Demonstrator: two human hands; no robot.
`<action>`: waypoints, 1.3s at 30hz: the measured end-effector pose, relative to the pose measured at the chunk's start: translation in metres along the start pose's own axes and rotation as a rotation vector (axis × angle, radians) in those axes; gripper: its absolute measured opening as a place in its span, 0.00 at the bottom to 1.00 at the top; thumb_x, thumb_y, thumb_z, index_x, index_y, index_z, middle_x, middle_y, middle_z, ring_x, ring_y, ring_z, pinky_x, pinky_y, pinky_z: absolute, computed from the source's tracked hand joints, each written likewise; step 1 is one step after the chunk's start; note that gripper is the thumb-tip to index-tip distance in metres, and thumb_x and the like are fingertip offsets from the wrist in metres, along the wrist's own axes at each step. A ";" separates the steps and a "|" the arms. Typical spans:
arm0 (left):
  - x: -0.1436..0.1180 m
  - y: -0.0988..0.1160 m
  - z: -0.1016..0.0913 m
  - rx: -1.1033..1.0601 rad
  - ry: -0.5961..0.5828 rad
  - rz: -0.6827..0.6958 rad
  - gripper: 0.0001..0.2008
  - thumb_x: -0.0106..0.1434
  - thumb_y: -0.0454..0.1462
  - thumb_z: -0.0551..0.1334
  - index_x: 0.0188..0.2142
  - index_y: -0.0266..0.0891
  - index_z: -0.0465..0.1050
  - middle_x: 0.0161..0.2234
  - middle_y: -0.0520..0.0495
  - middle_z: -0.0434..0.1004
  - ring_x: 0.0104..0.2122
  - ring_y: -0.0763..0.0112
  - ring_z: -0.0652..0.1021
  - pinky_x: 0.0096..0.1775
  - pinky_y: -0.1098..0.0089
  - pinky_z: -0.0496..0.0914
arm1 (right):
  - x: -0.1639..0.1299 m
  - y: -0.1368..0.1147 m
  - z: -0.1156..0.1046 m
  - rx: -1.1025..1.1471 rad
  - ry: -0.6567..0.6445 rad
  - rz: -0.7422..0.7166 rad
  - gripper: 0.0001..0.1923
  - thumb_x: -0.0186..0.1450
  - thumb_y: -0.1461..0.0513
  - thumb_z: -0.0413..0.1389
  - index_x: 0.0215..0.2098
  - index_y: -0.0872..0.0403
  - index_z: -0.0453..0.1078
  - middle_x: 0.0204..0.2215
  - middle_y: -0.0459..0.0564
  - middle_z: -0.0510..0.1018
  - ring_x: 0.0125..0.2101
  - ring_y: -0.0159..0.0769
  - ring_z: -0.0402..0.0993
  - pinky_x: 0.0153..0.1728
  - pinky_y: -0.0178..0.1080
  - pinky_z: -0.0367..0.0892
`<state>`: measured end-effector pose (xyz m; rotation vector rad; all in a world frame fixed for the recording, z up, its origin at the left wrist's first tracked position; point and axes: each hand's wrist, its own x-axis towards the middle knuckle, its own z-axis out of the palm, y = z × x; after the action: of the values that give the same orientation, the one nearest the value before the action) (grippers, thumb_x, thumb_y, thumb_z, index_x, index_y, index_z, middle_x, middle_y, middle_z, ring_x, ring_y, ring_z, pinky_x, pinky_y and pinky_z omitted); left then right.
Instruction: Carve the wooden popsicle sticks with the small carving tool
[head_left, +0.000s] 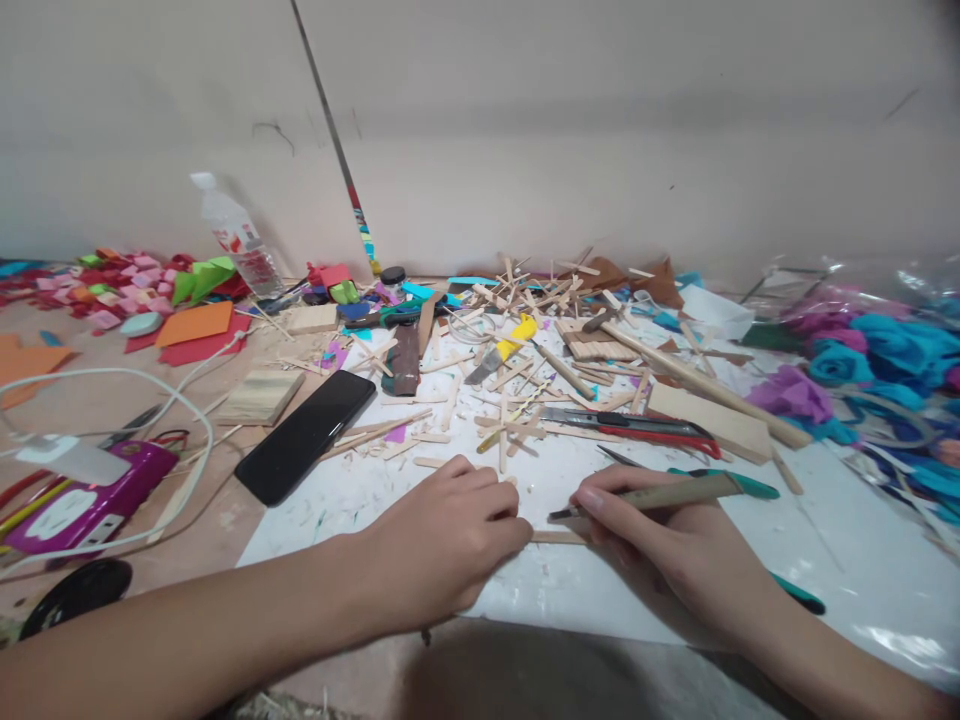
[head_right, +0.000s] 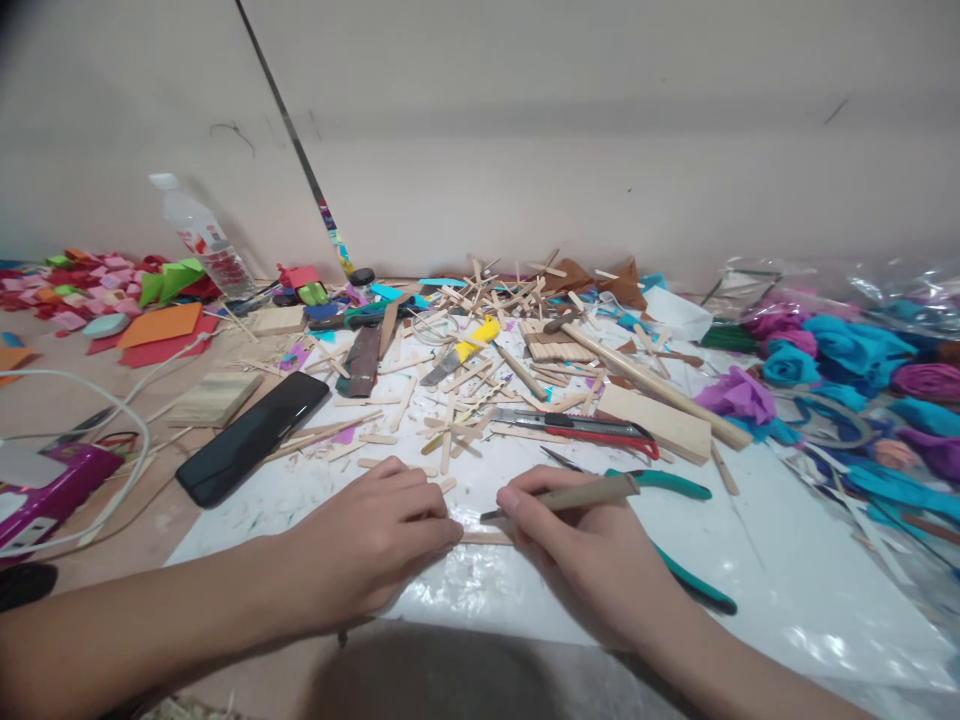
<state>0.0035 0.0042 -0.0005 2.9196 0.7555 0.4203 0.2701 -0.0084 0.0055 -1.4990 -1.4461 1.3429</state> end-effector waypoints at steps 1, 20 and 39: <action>0.000 0.000 0.000 0.004 -0.004 -0.001 0.08 0.76 0.31 0.58 0.45 0.39 0.77 0.42 0.48 0.76 0.39 0.63 0.72 0.43 0.59 0.60 | 0.000 -0.001 0.000 -0.003 -0.005 0.009 0.25 0.66 0.39 0.66 0.31 0.52 0.80 0.18 0.44 0.70 0.19 0.30 0.57 0.20 0.37 0.42; 0.001 0.000 -0.002 0.026 -0.017 0.003 0.09 0.77 0.32 0.57 0.46 0.39 0.77 0.42 0.47 0.78 0.38 0.64 0.72 0.42 0.60 0.61 | 0.004 0.003 -0.004 -0.084 -0.005 -0.051 0.25 0.69 0.39 0.64 0.33 0.51 0.81 0.24 0.48 0.77 0.25 0.36 0.67 0.25 0.38 0.59; 0.000 0.001 -0.002 0.028 -0.012 0.003 0.06 0.74 0.30 0.60 0.45 0.40 0.76 0.42 0.48 0.77 0.37 0.64 0.72 0.41 0.60 0.61 | 0.002 0.003 -0.001 -0.092 0.025 -0.053 0.25 0.68 0.38 0.64 0.32 0.50 0.82 0.26 0.50 0.78 0.25 0.37 0.66 0.24 0.39 0.59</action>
<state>0.0037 0.0040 0.0011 2.9468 0.7619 0.3950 0.2715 -0.0068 0.0028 -1.5196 -1.5393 1.2368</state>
